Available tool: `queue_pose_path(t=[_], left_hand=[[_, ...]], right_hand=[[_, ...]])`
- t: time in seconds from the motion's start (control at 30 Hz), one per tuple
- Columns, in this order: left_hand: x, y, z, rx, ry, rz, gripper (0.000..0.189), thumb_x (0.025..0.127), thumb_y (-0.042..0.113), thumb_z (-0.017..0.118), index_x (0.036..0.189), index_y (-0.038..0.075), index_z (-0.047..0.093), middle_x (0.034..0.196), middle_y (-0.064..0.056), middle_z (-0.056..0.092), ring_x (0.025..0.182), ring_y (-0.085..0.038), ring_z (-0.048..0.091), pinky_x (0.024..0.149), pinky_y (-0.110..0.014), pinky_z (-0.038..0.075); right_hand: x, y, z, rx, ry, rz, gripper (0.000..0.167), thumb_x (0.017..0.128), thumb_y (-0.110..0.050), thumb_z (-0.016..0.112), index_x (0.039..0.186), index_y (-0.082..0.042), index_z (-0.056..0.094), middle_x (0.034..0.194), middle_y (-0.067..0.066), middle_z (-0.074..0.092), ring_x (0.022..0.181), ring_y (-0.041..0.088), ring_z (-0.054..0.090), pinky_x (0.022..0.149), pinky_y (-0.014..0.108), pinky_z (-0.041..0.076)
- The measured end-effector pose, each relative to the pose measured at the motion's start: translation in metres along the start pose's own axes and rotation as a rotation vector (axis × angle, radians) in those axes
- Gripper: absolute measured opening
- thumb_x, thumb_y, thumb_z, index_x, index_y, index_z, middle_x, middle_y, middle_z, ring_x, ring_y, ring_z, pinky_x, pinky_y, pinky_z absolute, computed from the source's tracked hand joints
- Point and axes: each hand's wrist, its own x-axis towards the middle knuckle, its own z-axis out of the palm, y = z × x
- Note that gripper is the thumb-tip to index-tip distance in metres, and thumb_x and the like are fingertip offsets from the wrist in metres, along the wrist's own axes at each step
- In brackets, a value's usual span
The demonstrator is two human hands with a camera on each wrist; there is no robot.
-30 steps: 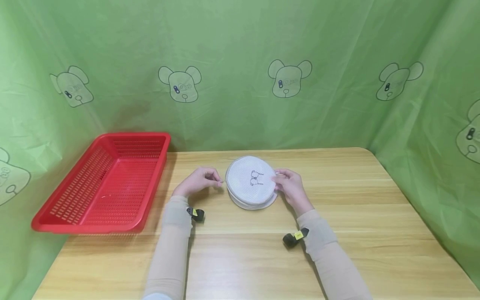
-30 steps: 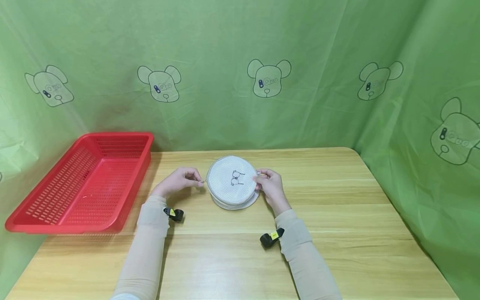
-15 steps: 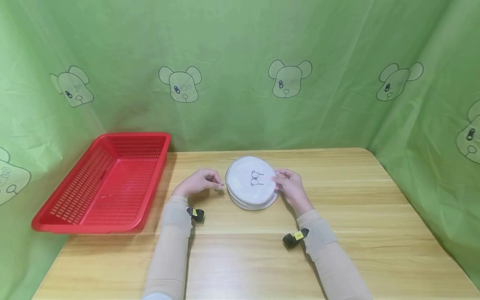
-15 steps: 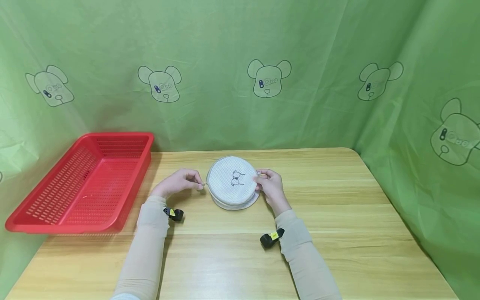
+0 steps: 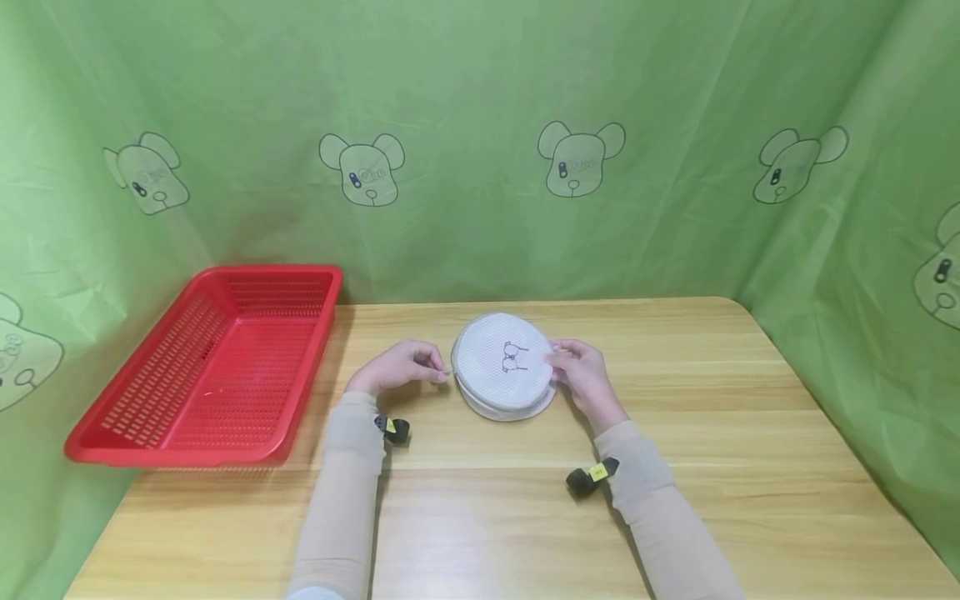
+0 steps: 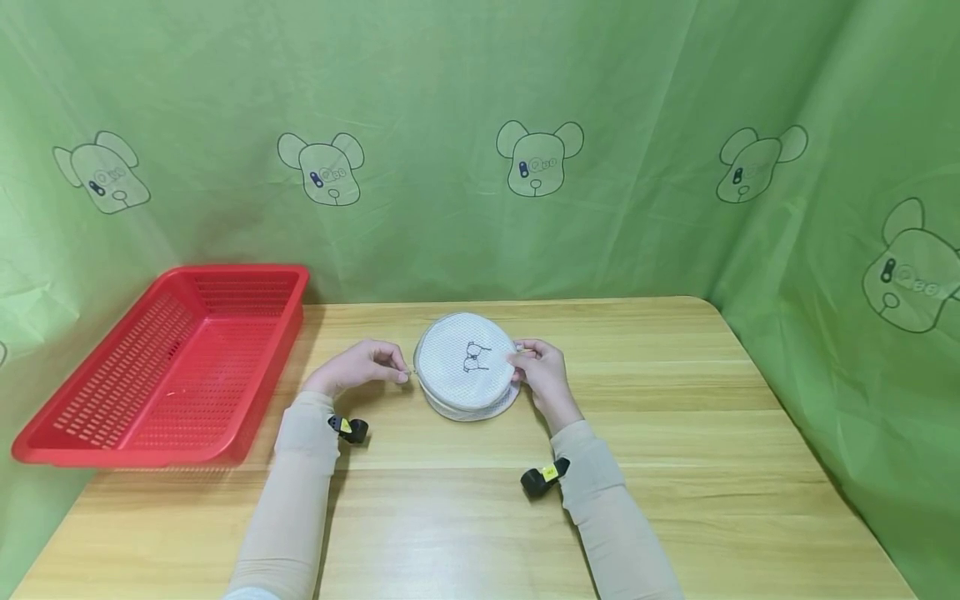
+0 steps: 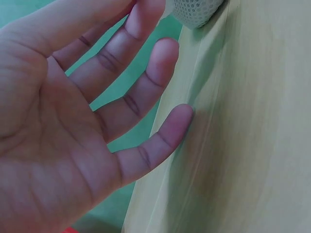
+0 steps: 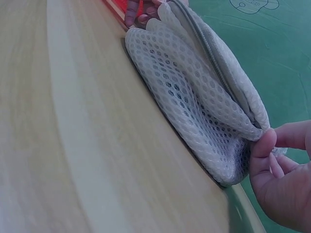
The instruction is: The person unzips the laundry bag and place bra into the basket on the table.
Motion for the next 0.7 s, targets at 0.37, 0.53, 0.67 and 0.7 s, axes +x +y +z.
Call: queue_pose_path(t=[0.37,0.53,0.67,0.7], left_hand=[[0.0012,-0.0009,-0.0007,0.012,0.065,-0.02,0.009,0.088,0.012,0.069,0.094,0.005,0.067,0.098,-0.021,0.071,0.096,-0.032,0.066,0.095,-0.036,0.045],[0.0012,-0.0001,-0.0004,0.021,0.113,-0.03,0.009,0.088,0.012,0.069,0.095,0.006,0.068,0.099,-0.02,0.071,0.096,-0.03,0.065,0.098,-0.04,0.043],[0.0019,-0.0007,0.0001,0.02,0.153,-0.038,0.008,0.088,0.011,0.068,0.095,0.007,0.068,0.099,-0.019,0.07,0.095,-0.029,0.065,0.098,-0.04,0.043],[0.0022,-0.0006,0.0001,0.017,0.163,-0.04,0.009,0.088,0.012,0.069,0.095,0.007,0.068,0.098,-0.019,0.07,0.094,-0.03,0.065,0.097,-0.04,0.043]], right_hand=[[-0.0005,-0.0001,-0.003,-0.024,-0.026,-0.001,0.048,0.087,-0.002,0.065,0.132,0.004,0.048,0.084,-0.003,0.06,0.062,0.004,0.054,0.055,0.016,0.05],[0.0002,0.0002,-0.0041,-0.043,-0.036,-0.011,0.05,0.088,-0.006,0.066,0.133,0.003,0.048,0.086,-0.004,0.06,0.067,0.006,0.057,0.061,0.016,0.052],[-0.0003,-0.0005,-0.004,-0.05,-0.035,-0.018,0.048,0.089,-0.009,0.065,0.133,0.0,0.048,0.091,-0.004,0.06,0.073,0.007,0.059,0.066,0.017,0.053],[-0.0005,-0.0007,-0.0041,-0.054,-0.037,-0.021,0.048,0.09,-0.01,0.064,0.134,0.0,0.048,0.093,-0.003,0.059,0.075,0.007,0.059,0.068,0.017,0.053]])
